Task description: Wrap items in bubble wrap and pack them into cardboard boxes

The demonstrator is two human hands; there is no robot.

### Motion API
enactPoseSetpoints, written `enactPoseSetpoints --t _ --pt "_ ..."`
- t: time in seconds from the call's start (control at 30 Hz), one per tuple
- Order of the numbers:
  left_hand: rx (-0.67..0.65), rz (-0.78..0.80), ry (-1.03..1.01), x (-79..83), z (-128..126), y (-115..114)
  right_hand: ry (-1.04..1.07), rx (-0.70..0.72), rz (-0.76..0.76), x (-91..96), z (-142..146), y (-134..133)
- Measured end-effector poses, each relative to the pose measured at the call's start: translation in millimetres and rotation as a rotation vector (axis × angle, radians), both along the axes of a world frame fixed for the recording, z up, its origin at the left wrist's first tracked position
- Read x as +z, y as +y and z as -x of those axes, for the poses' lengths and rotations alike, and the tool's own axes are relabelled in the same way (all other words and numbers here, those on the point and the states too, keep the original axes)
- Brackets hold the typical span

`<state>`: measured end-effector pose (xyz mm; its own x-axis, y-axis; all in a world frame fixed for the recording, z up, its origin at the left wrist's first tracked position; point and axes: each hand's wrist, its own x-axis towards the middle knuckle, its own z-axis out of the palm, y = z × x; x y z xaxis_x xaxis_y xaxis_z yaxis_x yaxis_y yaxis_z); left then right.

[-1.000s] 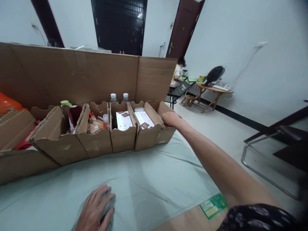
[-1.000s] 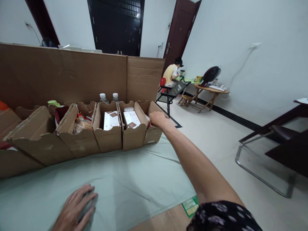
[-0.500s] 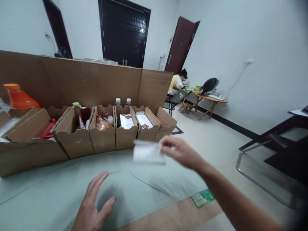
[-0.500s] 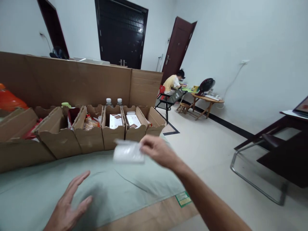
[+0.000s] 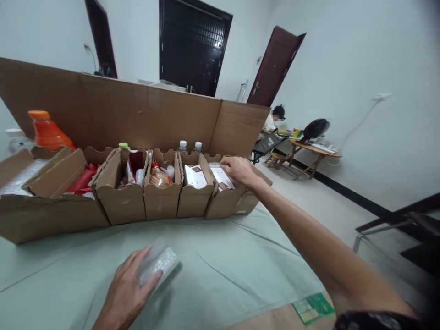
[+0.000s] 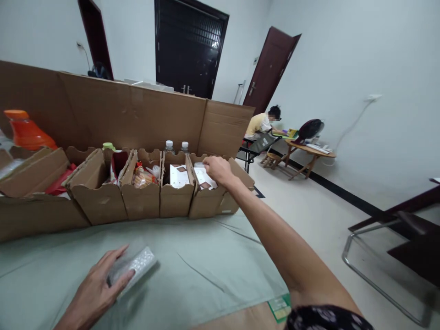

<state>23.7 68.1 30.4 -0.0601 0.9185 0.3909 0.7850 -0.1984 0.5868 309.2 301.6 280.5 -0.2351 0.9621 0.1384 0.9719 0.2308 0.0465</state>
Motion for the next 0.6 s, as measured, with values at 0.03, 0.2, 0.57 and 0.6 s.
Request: enactPoseSetpoints --t 0.03,0.2,0.57,0.6 --pt "0.008 -0.009 0.035 -5.3 -1.3 -1.0 -0.046 -0.02 0.012 -2.3 1.9 22.2" --pt "-0.011 -0.137 0.177 -23.7 -7.2 -5.6 -0.214 -0.047 0.081 -29.8 22.2 98.5" --pt "-0.007 -0.229 0.175 -32.6 -8.3 0.0 -0.325 -0.043 0.092 -32.4 18.1 110.8" --pt "-0.009 -0.242 0.176 -31.6 -8.5 0.3 -0.322 -0.041 0.101 -31.2 19.9 110.8"
